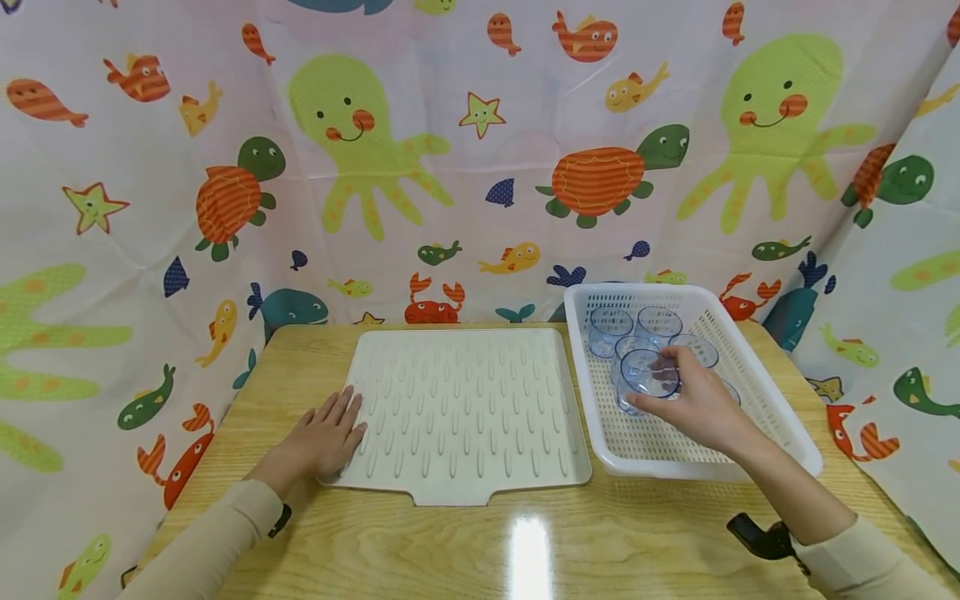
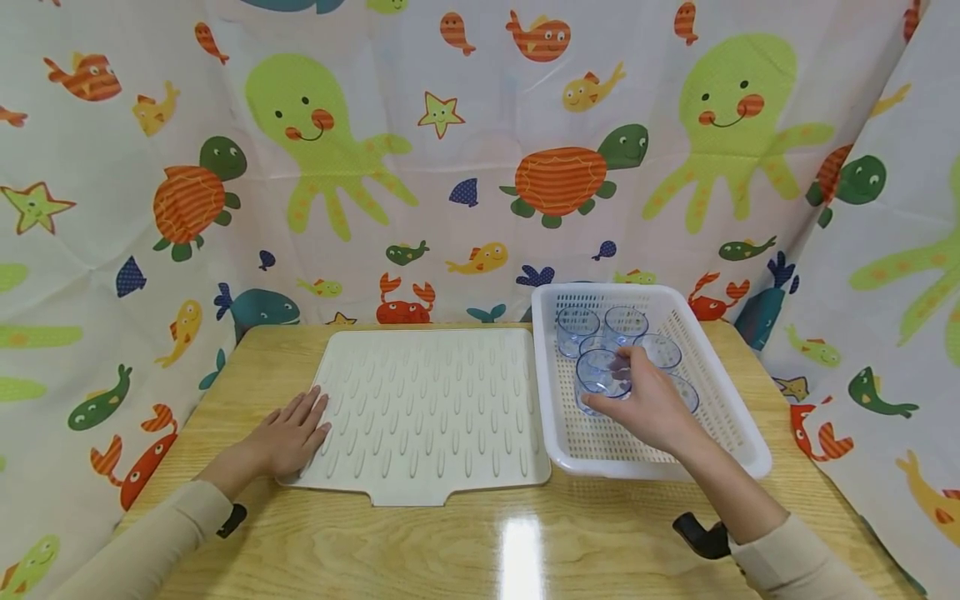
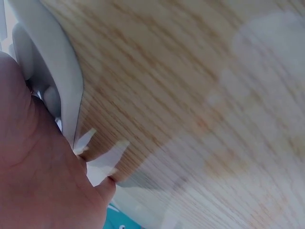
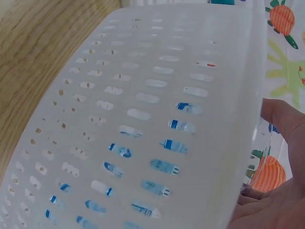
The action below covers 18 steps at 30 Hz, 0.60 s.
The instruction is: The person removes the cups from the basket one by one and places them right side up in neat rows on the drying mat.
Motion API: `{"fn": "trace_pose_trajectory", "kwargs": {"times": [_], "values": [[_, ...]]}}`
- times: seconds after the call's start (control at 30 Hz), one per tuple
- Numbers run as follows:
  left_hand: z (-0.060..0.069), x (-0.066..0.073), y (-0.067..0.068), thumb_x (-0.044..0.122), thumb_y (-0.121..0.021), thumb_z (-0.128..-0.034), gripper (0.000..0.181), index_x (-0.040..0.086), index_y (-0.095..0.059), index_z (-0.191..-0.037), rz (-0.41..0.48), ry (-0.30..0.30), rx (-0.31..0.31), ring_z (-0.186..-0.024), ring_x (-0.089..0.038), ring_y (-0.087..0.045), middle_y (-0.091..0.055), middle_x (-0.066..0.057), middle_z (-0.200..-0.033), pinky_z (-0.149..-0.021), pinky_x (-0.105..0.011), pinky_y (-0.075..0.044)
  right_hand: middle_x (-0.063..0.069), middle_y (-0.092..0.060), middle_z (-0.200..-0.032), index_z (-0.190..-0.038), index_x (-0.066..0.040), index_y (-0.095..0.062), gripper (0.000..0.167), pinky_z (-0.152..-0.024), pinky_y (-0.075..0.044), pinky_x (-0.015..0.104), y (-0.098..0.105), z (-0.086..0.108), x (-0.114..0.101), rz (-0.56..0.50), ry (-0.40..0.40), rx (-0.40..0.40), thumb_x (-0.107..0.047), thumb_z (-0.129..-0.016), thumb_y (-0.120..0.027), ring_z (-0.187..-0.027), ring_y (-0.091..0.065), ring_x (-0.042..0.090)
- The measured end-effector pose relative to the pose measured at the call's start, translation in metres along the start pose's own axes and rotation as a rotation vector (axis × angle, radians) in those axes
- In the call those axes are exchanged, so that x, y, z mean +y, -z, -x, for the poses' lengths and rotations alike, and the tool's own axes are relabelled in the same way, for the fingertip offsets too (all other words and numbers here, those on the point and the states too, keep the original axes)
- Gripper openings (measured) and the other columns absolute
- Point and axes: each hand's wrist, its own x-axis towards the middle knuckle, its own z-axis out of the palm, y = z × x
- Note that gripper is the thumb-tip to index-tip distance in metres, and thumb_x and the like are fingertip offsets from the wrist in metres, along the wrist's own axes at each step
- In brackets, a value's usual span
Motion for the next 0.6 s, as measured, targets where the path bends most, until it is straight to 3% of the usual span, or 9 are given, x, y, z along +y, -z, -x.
{"fn": "trace_pose_trajectory", "kwargs": {"times": [0.33,0.6], "values": [[-0.006,-0.007,-0.006,0.043,-0.027,-0.1117,0.069,0.001,-0.009,-0.164,-0.007,0.005,-0.006,-0.156,-0.045,-0.003,0.001,-0.022,-0.171,-0.119,-0.07,-0.008,0.033,-0.049,-0.14,-0.148,0.011,-0.031,0.097,-0.097,-0.048,0.065,0.0,0.001,-0.004,0.005,0.005,-0.002,-0.049,-0.088,-0.078,-0.122,-0.055,0.049],[-0.002,-0.001,0.001,0.041,-0.03,-0.112,0.068,0.0,-0.011,-0.163,-0.01,0.006,-0.012,-0.156,-0.046,-0.004,-0.001,-0.023,-0.17,-0.119,-0.07,-0.01,0.032,-0.049,-0.141,-0.148,0.009,-0.032,0.096,-0.097,-0.048,0.064,0.001,0.0,-0.011,0.012,0.037,0.007,-0.049,-0.088,-0.078,-0.123,-0.054,0.048]]}}
